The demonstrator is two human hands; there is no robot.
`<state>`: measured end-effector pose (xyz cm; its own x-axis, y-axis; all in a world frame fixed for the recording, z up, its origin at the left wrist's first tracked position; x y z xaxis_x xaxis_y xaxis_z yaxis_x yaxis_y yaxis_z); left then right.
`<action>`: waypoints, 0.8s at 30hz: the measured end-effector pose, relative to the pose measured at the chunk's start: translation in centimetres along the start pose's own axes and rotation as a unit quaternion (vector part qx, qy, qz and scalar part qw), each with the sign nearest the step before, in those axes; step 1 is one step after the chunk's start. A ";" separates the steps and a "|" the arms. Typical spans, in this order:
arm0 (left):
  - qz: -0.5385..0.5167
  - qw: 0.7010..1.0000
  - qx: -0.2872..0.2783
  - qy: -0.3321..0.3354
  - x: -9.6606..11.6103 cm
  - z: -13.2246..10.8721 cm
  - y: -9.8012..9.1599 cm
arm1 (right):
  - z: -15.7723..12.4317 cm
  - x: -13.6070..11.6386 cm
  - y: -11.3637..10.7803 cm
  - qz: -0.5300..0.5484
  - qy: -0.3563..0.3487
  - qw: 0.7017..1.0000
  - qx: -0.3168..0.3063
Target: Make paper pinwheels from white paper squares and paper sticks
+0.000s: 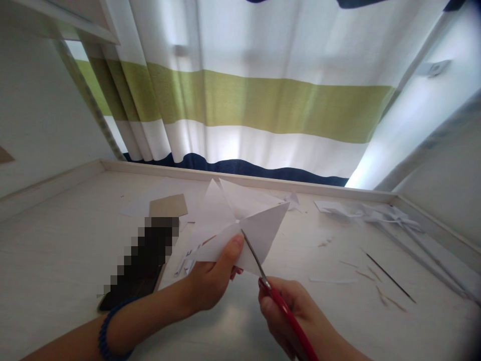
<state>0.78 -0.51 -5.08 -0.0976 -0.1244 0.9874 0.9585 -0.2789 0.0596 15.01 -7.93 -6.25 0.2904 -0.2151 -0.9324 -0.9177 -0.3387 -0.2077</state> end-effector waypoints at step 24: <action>-0.053 0.997 0.035 -0.044 0.0 -0.1 0.2 | 0.2 -0.5 -0.1 -0.048 -0.005 0.999 -0.003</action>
<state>0.91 -0.62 -5.05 -0.1788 -0.0125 0.9838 0.9605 -0.2189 0.1718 14.85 -7.59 -5.87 0.3740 -0.1732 -0.9111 -0.8845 -0.3620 -0.2942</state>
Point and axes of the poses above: each hand's wrist, its own z-axis towards the middle knuckle, its own y-axis out of the palm, x = y × z, the point moved 1 cm from there along z, towards the middle knuckle, and after that the axes turned 15 degrees about -z, right-handed, at the moved point
